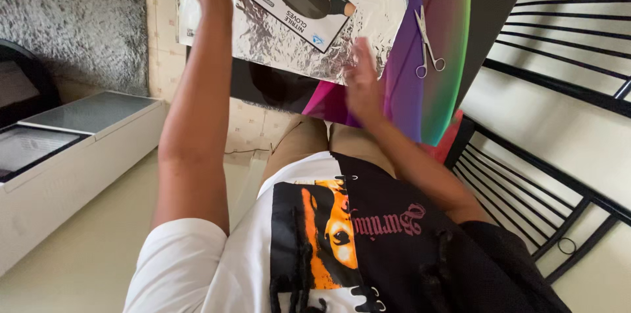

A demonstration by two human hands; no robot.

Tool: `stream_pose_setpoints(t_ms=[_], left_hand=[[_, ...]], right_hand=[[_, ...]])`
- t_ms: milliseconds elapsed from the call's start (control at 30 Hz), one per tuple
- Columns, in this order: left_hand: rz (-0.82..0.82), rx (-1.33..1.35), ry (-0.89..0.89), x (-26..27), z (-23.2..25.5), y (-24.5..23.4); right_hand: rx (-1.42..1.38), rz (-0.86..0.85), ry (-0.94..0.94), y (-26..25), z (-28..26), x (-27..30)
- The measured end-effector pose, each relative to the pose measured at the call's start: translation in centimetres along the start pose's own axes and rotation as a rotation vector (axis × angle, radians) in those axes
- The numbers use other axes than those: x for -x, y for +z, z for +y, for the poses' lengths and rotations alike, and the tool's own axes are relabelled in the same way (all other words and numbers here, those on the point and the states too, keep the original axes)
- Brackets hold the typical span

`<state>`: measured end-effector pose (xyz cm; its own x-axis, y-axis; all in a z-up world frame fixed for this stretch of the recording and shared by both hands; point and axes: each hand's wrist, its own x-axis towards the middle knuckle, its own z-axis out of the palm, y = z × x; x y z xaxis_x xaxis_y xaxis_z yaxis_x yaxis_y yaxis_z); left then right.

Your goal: The person wraps a small rectangular box with gold foil paper on a dark table. They use scissors to cut the paper, fold the edges, and secure the folds with clear adhesive tape. The person repeatedly adjusts the paper and tape to ensure a neat finish.

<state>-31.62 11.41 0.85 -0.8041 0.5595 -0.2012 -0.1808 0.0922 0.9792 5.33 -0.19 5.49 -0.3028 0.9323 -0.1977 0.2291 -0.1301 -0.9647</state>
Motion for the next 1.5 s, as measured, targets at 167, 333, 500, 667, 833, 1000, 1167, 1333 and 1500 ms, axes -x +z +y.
stream_pose_setpoints(t_ms=[167, 333, 500, 667, 833, 1000, 1167, 1333, 1500], left_hand=[[-0.088, -0.189, 0.086, 0.8, -2.9, 1.8], [-0.224, -0.078, 0.071, 1.6, -2.9, 3.2], [-0.150, -0.365, 0.015, 2.5, -1.7, 3.0], [-0.198, -0.397, 0.028, 2.5, -1.7, 2.7], [-0.332, -0.100, 0.125, 2.5, -1.4, 2.0], [-0.360, 0.059, -0.059, 3.5, 2.6, -1.3], [-0.260, 0.186, -0.212, 6.3, 5.5, -4.5], [-0.195, 0.287, -0.186, 8.2, 6.2, -7.4], [-0.181, 0.308, -0.176, 8.3, 7.3, -9.1]], right_hand=[[-0.128, -0.040, -0.019, 7.1, 0.5, -0.9], [-0.099, 0.046, -0.069, 8.7, 1.9, -2.6], [-0.367, 0.151, -0.005, 9.6, 2.8, -3.5], [-0.428, 0.163, 0.102, 8.6, 3.6, -5.0], [-0.470, 0.136, 0.164, 7.7, 1.8, -4.3], [0.010, 0.193, -0.007, 5.3, -1.8, -3.3], [-0.624, 0.091, -0.063, 4.3, -4.7, -4.6], [-0.518, 0.094, 0.511, 2.5, -4.8, -8.8], [-0.434, -0.196, 0.408, 0.0, -3.3, -11.8]])
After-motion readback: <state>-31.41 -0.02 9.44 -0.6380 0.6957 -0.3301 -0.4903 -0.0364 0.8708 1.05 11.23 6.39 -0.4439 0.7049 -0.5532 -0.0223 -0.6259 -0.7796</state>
